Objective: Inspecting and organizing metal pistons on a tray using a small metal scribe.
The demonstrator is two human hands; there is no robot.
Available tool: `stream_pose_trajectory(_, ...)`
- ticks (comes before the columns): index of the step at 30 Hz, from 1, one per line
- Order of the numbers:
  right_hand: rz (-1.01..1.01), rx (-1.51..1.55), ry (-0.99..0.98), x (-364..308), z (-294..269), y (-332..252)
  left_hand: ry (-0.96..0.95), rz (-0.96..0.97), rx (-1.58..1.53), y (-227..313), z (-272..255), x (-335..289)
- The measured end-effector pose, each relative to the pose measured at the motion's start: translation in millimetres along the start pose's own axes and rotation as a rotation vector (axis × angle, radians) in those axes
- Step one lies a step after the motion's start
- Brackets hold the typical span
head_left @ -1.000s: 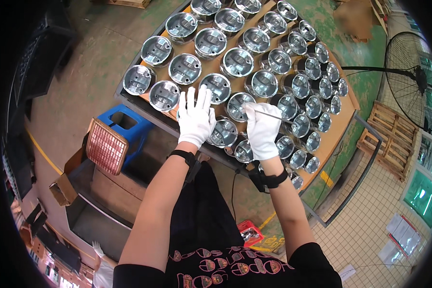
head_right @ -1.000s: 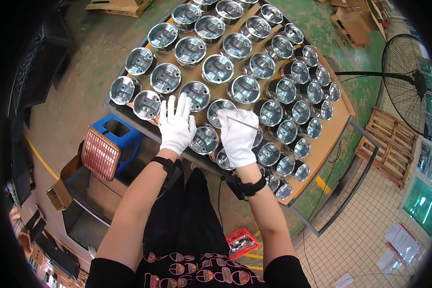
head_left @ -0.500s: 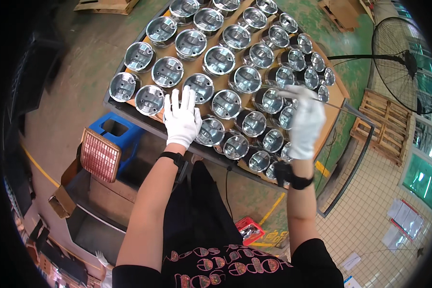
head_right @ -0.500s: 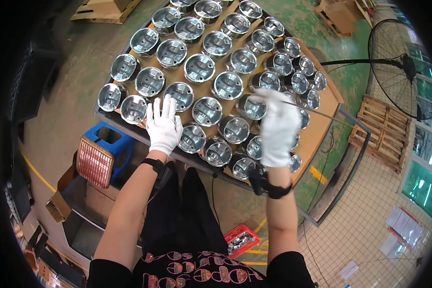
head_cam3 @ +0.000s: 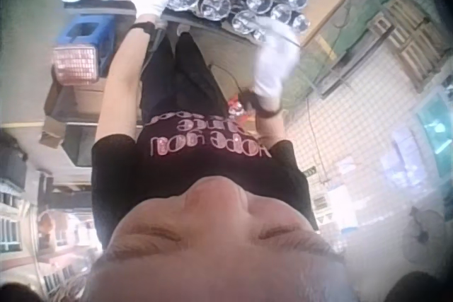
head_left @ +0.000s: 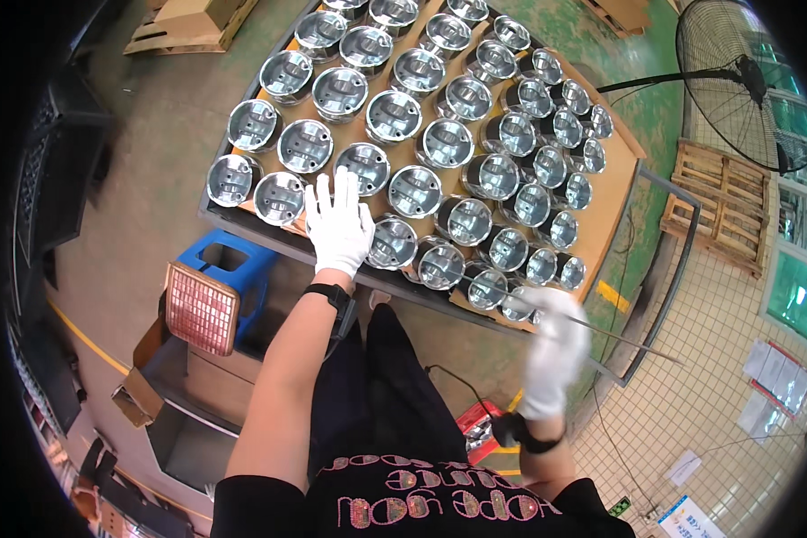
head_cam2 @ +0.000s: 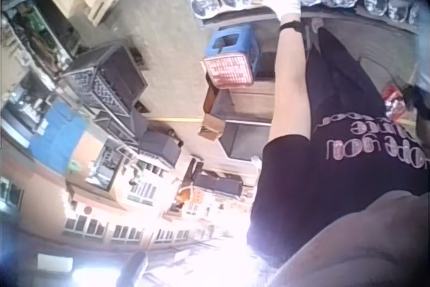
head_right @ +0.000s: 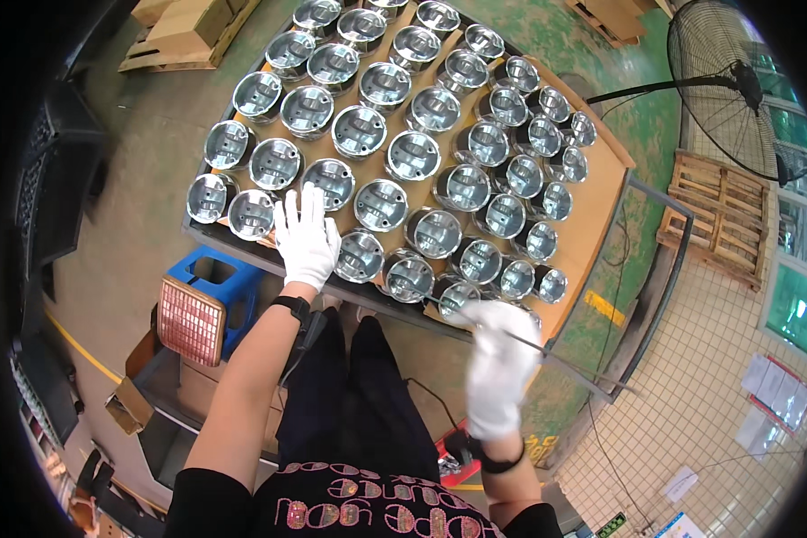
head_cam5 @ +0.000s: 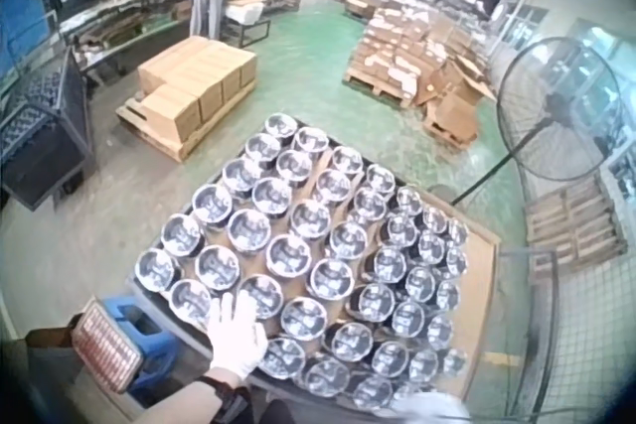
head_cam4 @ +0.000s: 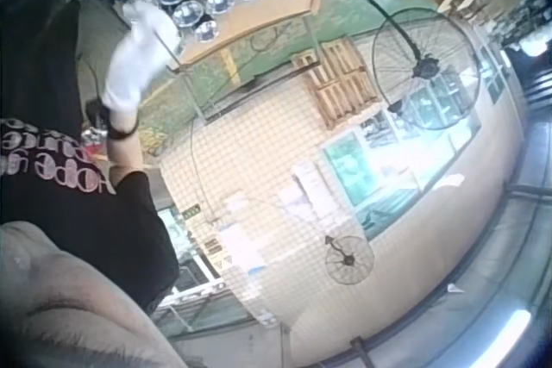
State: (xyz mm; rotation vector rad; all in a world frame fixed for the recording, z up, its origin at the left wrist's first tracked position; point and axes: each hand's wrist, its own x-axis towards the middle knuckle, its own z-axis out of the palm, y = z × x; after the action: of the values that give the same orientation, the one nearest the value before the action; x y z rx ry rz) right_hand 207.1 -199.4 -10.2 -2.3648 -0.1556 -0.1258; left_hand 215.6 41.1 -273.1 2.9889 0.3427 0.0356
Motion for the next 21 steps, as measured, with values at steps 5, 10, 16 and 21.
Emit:
stream_pose_trajectory(5, 0.067, 0.209, -0.030, -33, 80, 80, 0.044, 0.021, -0.018, 7, 0, 4)
stream_pose_trajectory(10, -0.226, 0.008, -0.026, -15, 111, 79, 0.092, 0.029, -0.050, 3, 0, 4)
stream_pose_trajectory(16, -0.171, -0.193, -0.184, -5, 147, 90, 0.070, 0.025, -0.070, 7, 0, 6)
stream_pose_trajectory(21, -0.282, -0.041, -0.075, -10, 134, 66, 0.081, 0.015, -0.103, -1, 3, 1)
